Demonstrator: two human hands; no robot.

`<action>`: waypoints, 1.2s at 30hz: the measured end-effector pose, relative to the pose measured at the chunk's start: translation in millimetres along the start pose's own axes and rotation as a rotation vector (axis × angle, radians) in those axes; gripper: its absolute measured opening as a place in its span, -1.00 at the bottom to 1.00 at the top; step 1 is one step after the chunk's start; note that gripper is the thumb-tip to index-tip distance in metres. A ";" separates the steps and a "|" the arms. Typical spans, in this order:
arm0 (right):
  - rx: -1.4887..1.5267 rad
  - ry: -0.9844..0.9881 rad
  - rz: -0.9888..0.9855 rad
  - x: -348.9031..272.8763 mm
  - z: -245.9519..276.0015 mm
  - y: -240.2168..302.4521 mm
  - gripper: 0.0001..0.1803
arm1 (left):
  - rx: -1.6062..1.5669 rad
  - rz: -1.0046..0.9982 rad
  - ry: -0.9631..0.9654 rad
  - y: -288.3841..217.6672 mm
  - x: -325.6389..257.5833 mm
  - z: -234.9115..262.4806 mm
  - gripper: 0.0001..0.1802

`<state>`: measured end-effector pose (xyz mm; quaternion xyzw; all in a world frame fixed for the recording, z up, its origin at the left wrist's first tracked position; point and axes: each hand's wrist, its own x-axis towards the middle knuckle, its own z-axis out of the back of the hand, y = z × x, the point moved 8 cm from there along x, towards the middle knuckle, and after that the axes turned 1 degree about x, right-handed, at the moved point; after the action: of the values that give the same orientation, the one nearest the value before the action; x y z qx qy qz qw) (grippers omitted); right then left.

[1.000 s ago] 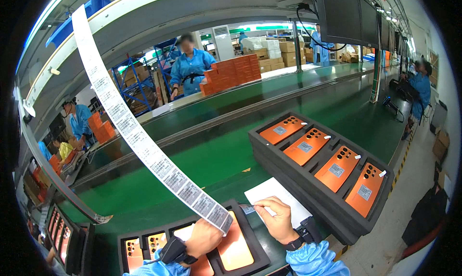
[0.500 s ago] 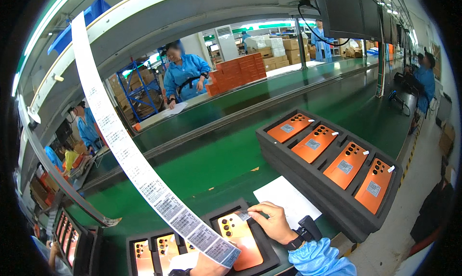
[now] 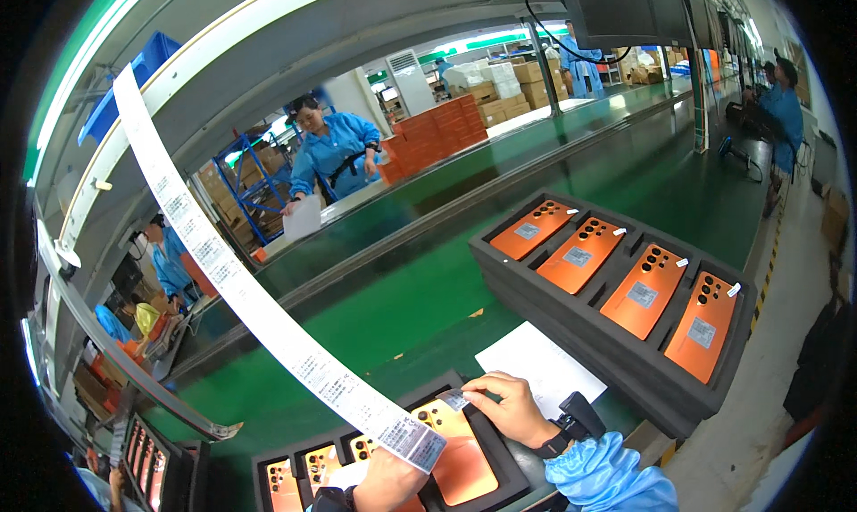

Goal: The recorder is applying small serial or compliance labels to the back of orange smartphones on an assembly line conveyor belt.

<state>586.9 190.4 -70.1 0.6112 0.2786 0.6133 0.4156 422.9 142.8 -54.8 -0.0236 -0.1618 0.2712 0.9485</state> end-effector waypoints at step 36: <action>0.008 -0.020 0.011 -2.3 -4.2 -21.9 -0.89 | -0.476 0.153 -0.275 -32.9 3.3 12.7 -0.88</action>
<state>586.3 200.1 -90.3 0.6206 0.2735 0.6083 0.4123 438.1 116.0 -37.4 -0.2206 -0.3458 0.2971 0.8622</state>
